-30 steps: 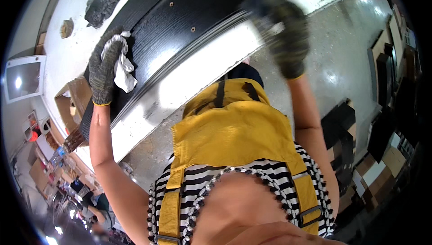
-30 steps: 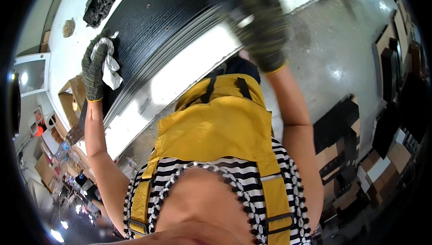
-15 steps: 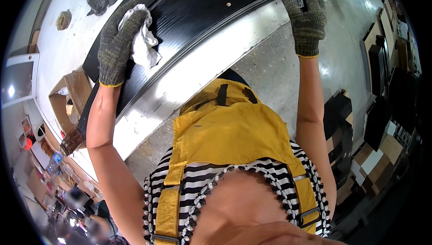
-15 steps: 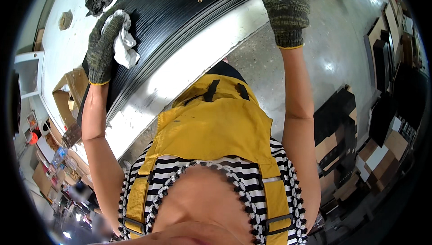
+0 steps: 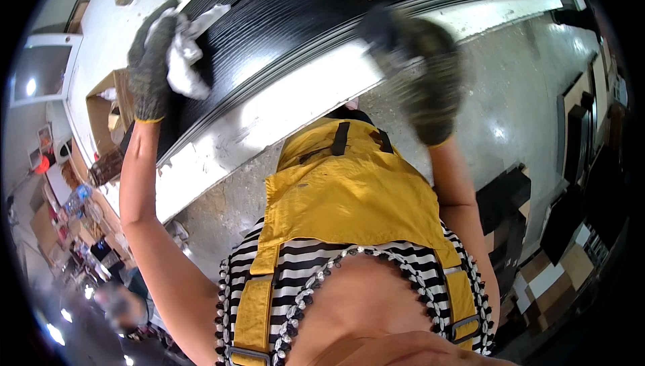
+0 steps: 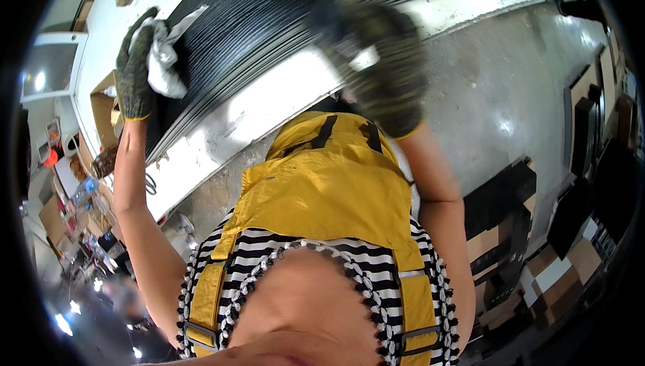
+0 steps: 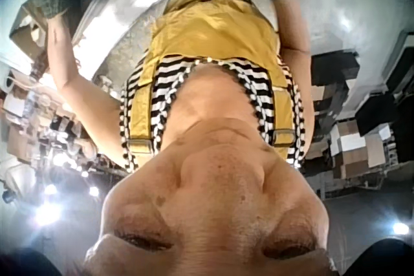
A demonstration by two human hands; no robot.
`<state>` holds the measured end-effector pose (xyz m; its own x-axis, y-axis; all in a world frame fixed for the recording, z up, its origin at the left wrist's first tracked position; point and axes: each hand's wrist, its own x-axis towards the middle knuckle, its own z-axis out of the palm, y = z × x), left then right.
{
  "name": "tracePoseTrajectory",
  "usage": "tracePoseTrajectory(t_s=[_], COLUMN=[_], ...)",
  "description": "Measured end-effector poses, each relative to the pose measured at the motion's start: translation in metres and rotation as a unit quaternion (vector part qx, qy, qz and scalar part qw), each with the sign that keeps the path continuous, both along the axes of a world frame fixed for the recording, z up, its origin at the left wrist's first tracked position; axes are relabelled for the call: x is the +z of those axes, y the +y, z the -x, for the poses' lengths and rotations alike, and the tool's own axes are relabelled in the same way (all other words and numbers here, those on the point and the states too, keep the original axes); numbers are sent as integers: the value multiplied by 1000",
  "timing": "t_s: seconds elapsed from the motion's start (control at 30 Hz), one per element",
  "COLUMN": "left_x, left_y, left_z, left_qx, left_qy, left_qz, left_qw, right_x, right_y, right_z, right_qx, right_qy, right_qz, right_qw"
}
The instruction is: The person wipes a long, black, curved wooden piece with a white cloth while wearing gloves. They repeatedly wipe the surface and edges, occasionally lifting and repositioning the piece on the table to access different areas.
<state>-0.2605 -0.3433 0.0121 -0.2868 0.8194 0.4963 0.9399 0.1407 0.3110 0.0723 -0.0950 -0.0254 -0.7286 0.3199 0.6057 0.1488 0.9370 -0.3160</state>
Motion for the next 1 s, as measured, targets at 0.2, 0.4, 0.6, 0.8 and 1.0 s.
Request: tracePoseTrajectory(t_s=[0.2,0.4,0.6,0.8,1.0], left_x=[-5,4,-2,15,-13], left_y=[-80,-75,-82,-158,-201], left_z=[-6,-17,-7,66,54], left_qx=[214,170,167,165,120], left_qy=[-401,-302,-386,-466,-262], left_qz=[37,67,12,-198,-40], left_qw=[890,936,907,846,957], right_x=[18,-2,7,-3,17], right_y=[86,18,-142,-69,-11], right_z=[-5,17,63,44,37], right_qx=[-166,-52,85,-22,-292], right_qy=[-13,21,-69,85,-56], right_qz=[-27,-130,103,78,-33], right_qw=[986,990,989,993,954])
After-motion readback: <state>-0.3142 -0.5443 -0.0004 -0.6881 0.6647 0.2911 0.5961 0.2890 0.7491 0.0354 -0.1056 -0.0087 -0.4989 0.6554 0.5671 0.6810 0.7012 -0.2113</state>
